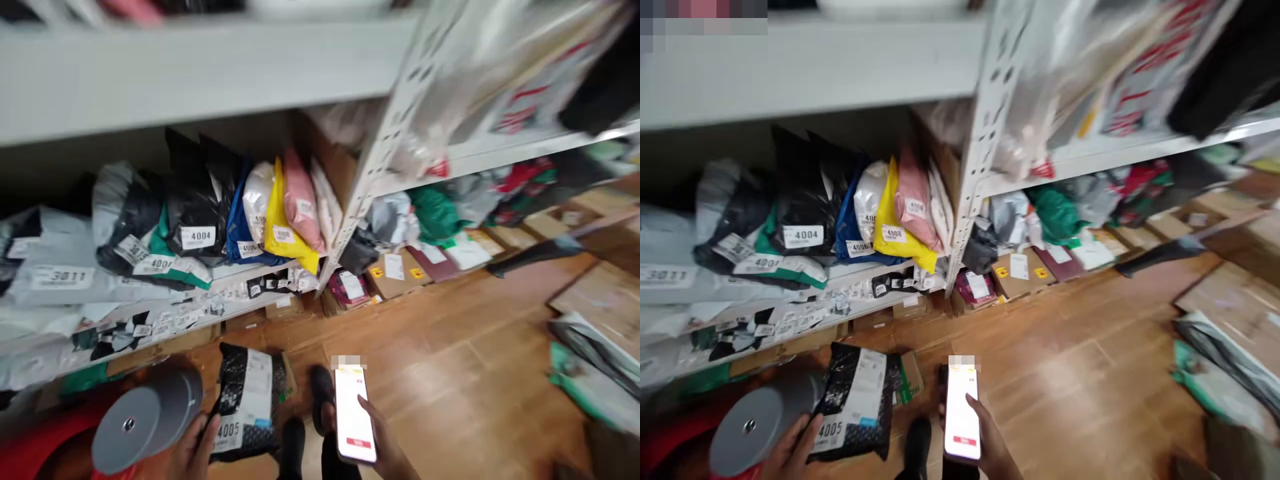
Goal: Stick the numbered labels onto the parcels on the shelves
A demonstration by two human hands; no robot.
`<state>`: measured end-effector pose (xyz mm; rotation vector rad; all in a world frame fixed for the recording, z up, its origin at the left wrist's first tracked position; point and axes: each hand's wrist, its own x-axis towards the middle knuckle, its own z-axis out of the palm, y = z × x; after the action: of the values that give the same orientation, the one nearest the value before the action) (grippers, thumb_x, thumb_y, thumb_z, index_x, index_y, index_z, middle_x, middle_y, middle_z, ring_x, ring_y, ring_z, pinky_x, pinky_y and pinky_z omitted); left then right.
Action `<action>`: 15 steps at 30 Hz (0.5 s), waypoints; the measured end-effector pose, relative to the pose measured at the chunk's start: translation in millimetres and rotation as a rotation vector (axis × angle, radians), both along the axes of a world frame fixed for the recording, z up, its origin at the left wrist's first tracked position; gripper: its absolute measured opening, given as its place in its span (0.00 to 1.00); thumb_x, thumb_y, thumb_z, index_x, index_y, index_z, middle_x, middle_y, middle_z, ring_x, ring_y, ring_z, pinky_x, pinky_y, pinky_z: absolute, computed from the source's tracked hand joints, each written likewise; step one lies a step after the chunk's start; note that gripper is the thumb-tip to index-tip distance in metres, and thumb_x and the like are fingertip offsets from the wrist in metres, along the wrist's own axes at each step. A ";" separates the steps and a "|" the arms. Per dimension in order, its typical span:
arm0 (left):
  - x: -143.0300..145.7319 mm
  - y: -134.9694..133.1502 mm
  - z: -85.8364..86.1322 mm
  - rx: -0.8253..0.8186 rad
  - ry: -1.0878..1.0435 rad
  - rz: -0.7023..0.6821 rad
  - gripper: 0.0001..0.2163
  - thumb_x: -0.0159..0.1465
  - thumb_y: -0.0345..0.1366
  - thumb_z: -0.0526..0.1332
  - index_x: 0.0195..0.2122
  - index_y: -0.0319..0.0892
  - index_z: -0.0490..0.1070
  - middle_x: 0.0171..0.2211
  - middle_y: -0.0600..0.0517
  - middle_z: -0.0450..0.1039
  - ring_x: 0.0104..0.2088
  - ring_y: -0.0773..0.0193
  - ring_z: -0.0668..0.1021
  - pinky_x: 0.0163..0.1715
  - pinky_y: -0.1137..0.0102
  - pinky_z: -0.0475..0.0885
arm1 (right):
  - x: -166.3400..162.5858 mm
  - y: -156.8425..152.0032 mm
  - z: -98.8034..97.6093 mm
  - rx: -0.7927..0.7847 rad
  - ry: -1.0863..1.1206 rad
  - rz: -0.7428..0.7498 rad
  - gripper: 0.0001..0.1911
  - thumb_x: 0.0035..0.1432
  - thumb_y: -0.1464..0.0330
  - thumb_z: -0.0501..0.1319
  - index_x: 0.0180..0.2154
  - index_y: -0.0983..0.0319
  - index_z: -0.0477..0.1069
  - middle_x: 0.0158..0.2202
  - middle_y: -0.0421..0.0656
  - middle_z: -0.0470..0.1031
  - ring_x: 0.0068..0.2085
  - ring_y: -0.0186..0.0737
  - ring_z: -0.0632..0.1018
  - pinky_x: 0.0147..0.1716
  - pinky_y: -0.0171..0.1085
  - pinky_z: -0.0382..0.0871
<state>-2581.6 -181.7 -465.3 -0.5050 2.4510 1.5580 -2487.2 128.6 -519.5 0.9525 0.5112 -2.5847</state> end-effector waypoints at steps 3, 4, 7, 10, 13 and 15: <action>4.2 45.5 54.1 0.275 -0.063 -0.081 0.20 0.41 0.56 0.69 0.20 0.43 0.72 0.20 0.54 0.72 0.25 0.60 0.74 0.25 0.73 0.72 | 65.8 -5.2 68.5 -0.044 0.149 -0.091 0.36 0.47 0.51 0.65 0.51 0.69 0.69 0.36 0.50 0.81 0.33 0.41 0.81 0.32 0.34 0.72; 9.2 61.9 73.9 0.361 -0.070 -0.109 0.21 0.39 0.56 0.70 0.19 0.43 0.71 0.19 0.55 0.71 0.25 0.62 0.73 0.25 0.74 0.71 | 82.3 -9.4 93.5 -0.032 0.197 -0.148 0.37 0.48 0.49 0.64 0.52 0.68 0.69 0.35 0.51 0.81 0.32 0.41 0.81 0.32 0.34 0.72; 33.9 106.0 131.1 0.581 -0.117 -0.220 0.21 0.37 0.54 0.72 0.17 0.43 0.70 0.18 0.55 0.70 0.23 0.63 0.72 0.23 0.75 0.70 | 123.7 -21.2 167.4 0.036 0.295 -0.379 0.37 0.45 0.46 0.64 0.48 0.68 0.73 0.34 0.52 0.81 0.32 0.44 0.81 0.33 0.37 0.73; 63.2 138.1 175.6 0.699 -0.166 -0.368 0.20 0.36 0.52 0.73 0.16 0.44 0.68 0.17 0.54 0.69 0.22 0.62 0.73 0.21 0.73 0.70 | 165.9 -24.7 226.8 0.075 0.264 -0.635 0.31 0.43 0.48 0.67 0.40 0.65 0.76 0.36 0.52 0.82 0.34 0.46 0.82 0.37 0.40 0.74; 91.6 163.9 206.8 0.725 -0.205 -0.497 0.19 0.34 0.51 0.74 0.21 0.45 0.72 0.21 0.52 0.75 0.26 0.56 0.77 0.24 0.69 0.74 | 219.1 -22.1 262.4 0.143 0.119 -0.865 0.25 0.48 0.54 0.67 0.41 0.67 0.75 0.36 0.53 0.82 0.33 0.47 0.82 0.37 0.42 0.75; 113.8 181.3 223.1 0.732 -0.226 -0.584 0.20 0.34 0.50 0.74 0.24 0.46 0.73 0.25 0.50 0.78 0.30 0.51 0.79 0.27 0.66 0.76 | 260.3 -21.3 273.5 0.213 0.043 -0.980 0.28 0.51 0.58 0.66 0.48 0.70 0.70 0.38 0.55 0.81 0.33 0.48 0.82 0.35 0.42 0.75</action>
<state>-2467.8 -0.3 -242.2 0.1476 1.4929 1.8147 -2227.0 107.3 -246.0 1.5049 0.3858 -3.4530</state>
